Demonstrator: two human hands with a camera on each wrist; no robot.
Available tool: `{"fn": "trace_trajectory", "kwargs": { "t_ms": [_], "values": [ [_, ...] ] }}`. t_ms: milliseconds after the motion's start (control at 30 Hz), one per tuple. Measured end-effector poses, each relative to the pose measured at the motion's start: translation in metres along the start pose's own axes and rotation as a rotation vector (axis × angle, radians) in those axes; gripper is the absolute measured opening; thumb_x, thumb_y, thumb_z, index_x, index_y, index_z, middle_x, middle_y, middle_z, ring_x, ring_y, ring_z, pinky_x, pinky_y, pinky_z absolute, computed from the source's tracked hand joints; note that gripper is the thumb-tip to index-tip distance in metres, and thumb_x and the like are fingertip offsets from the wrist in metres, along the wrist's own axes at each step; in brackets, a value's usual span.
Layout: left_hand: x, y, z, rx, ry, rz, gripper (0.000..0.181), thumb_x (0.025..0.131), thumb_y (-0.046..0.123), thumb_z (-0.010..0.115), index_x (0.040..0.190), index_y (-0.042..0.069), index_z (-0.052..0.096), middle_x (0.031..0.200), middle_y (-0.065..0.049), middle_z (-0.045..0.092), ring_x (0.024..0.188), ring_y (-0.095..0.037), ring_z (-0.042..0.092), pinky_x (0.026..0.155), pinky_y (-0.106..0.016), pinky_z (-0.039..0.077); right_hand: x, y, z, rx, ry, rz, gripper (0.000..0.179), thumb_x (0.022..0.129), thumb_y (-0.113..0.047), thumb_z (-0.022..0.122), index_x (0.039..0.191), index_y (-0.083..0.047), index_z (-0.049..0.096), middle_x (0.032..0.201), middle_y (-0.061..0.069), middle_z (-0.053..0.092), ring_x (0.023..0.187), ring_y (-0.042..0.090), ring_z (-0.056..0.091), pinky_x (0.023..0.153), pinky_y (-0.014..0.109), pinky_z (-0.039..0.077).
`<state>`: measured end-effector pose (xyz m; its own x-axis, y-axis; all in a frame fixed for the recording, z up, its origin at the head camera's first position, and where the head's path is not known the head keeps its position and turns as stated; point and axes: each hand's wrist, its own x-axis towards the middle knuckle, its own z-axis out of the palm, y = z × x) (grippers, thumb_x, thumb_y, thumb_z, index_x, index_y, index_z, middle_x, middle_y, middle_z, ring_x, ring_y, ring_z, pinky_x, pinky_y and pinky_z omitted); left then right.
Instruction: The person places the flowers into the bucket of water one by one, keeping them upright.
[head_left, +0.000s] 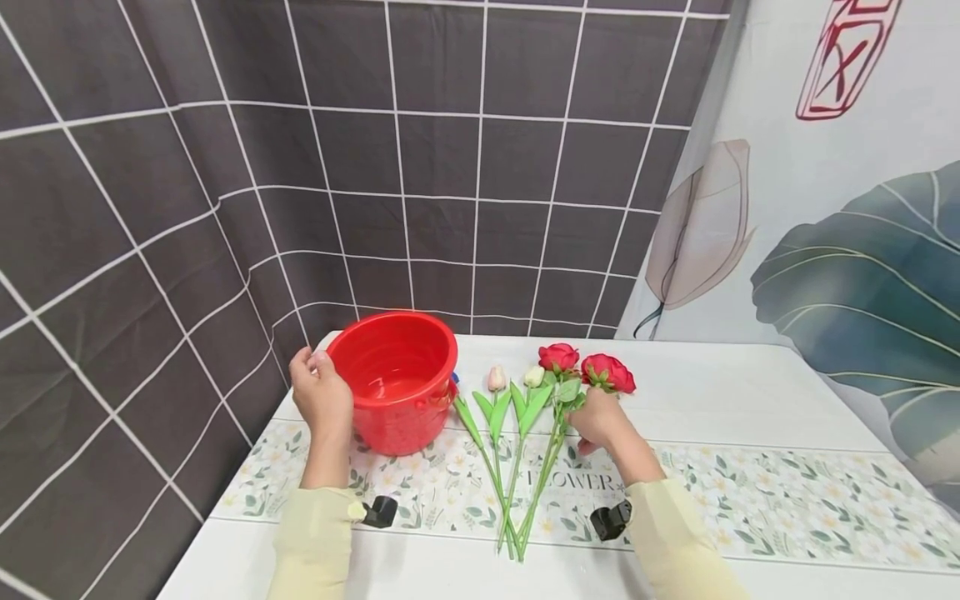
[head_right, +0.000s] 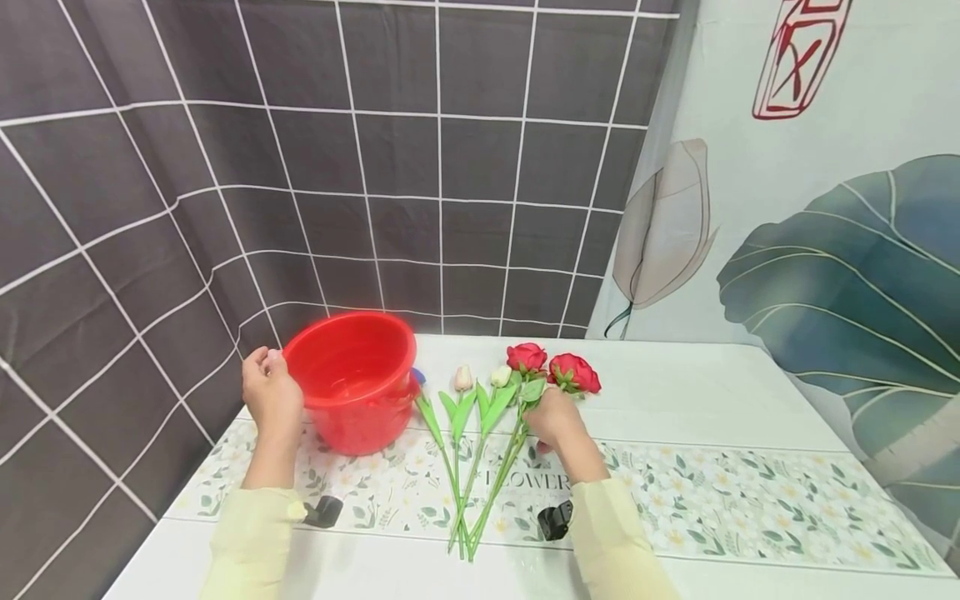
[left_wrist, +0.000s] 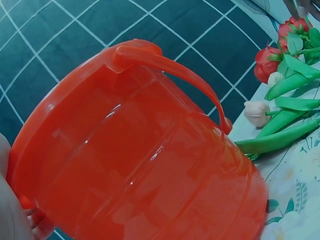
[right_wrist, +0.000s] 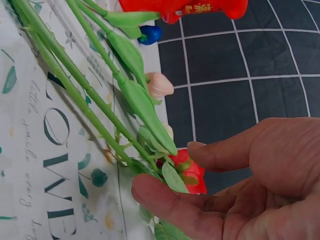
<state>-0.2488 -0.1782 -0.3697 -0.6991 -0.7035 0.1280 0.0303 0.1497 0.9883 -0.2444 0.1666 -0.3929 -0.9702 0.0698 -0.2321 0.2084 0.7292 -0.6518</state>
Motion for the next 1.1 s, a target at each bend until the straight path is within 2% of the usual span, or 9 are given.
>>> {"fn": "trace_trajectory", "kwargs": {
  "t_ms": [67, 133, 267, 400, 533, 633, 700, 933, 1100],
  "values": [
    [0.000, 0.000, -0.001, -0.032, -0.017, -0.022, 0.041, 0.103, 0.021, 0.038, 0.142, 0.006, 0.040, 0.139, -0.015, 0.050, 0.125, -0.030, 0.047, 0.107, -0.042, 0.038, 0.000, 0.000, 0.002, -0.002, -0.010, 0.012, 0.039, 0.090, -0.007, 0.062, 0.115, 0.020, 0.048, 0.084, 0.029, 0.062, 0.052, 0.024, 0.067, 0.076, 0.039, 0.056],
    [0.000, -0.001, -0.002, -0.064, -0.034, -0.040, 0.041, 0.104, 0.020, 0.037, 0.142, 0.007, 0.039, 0.140, -0.013, 0.050, 0.127, -0.028, 0.046, 0.108, -0.040, 0.038, -0.001, 0.000, 0.003, 0.008, -0.021, 0.020, 0.027, 0.089, -0.006, 0.063, 0.102, 0.016, 0.054, 0.072, 0.022, 0.061, 0.052, 0.024, 0.066, 0.072, 0.038, 0.057],
    [0.001, -0.002, -0.003, -0.153, -0.056, -0.054, 0.040, 0.104, 0.016, 0.036, 0.142, 0.006, 0.040, 0.139, -0.012, 0.051, 0.127, -0.024, 0.046, 0.107, -0.036, 0.038, 0.001, 0.000, 0.008, 0.056, -0.036, 0.039, 0.017, 0.086, -0.002, 0.065, 0.089, 0.012, 0.055, 0.070, 0.021, 0.060, 0.051, 0.024, 0.066, 0.057, 0.033, 0.058],
    [0.002, -0.006, -0.003, -0.220, -0.075, -0.074, 0.040, 0.103, 0.014, 0.037, 0.142, 0.006, 0.040, 0.140, -0.011, 0.050, 0.127, -0.022, 0.045, 0.108, -0.034, 0.037, 0.003, 0.001, 0.012, 0.096, -0.050, 0.067, 0.026, 0.085, 0.001, 0.065, 0.100, 0.017, 0.051, 0.074, 0.024, 0.061, 0.052, 0.026, 0.067, 0.054, 0.032, 0.057],
    [0.002, -0.008, -0.004, -0.236, -0.093, -0.088, 0.040, 0.104, 0.018, 0.037, 0.142, 0.008, 0.041, 0.141, -0.010, 0.048, 0.128, -0.022, 0.044, 0.109, -0.034, 0.036, 0.004, 0.003, 0.015, 0.123, -0.069, 0.076, 0.049, 0.085, 0.004, 0.064, 0.123, 0.022, 0.039, 0.075, 0.025, 0.061, 0.052, 0.027, 0.067, 0.053, 0.032, 0.057],
    [0.001, -0.009, -0.005, -0.246, -0.101, -0.084, 0.040, 0.104, 0.019, 0.039, 0.142, 0.009, 0.042, 0.140, -0.010, 0.047, 0.127, -0.023, 0.045, 0.109, -0.035, 0.037, 0.004, 0.004, 0.017, 0.139, -0.076, 0.081, 0.056, 0.085, 0.004, 0.063, 0.129, 0.022, 0.034, 0.074, 0.024, 0.061, 0.051, 0.027, 0.066, 0.053, 0.033, 0.057],
    [0.001, -0.009, -0.005, -0.261, -0.104, -0.087, 0.039, 0.104, 0.019, 0.040, 0.141, 0.009, 0.043, 0.140, -0.011, 0.047, 0.127, -0.024, 0.045, 0.108, -0.036, 0.038, 0.004, 0.004, 0.018, 0.149, -0.078, 0.085, 0.052, 0.084, 0.005, 0.063, 0.126, 0.022, 0.037, 0.073, 0.024, 0.061, 0.050, 0.027, 0.066, 0.053, 0.033, 0.057],
    [0.000, -0.009, -0.006, -0.307, -0.126, -0.108, 0.041, 0.104, 0.021, 0.039, 0.141, 0.005, 0.042, 0.144, -0.016, 0.043, 0.130, -0.026, 0.044, 0.110, -0.037, 0.036, 0.003, 0.004, 0.022, 0.114, -0.065, 0.098, 0.022, 0.083, 0.004, 0.064, 0.098, 0.016, 0.052, 0.069, 0.022, 0.062, 0.049, 0.025, 0.065, 0.053, 0.031, 0.057],
    [-0.001, -0.009, -0.006, -0.309, -0.138, -0.123, 0.044, 0.104, 0.024, 0.039, 0.142, 0.003, 0.040, 0.145, -0.016, 0.043, 0.131, -0.027, 0.043, 0.110, -0.036, 0.035, 0.002, 0.003, 0.025, 0.064, -0.046, 0.102, 0.020, 0.082, 0.004, 0.064, 0.095, 0.016, 0.054, 0.066, 0.020, 0.062, 0.047, 0.023, 0.065, 0.053, 0.029, 0.057]
  ]
}}
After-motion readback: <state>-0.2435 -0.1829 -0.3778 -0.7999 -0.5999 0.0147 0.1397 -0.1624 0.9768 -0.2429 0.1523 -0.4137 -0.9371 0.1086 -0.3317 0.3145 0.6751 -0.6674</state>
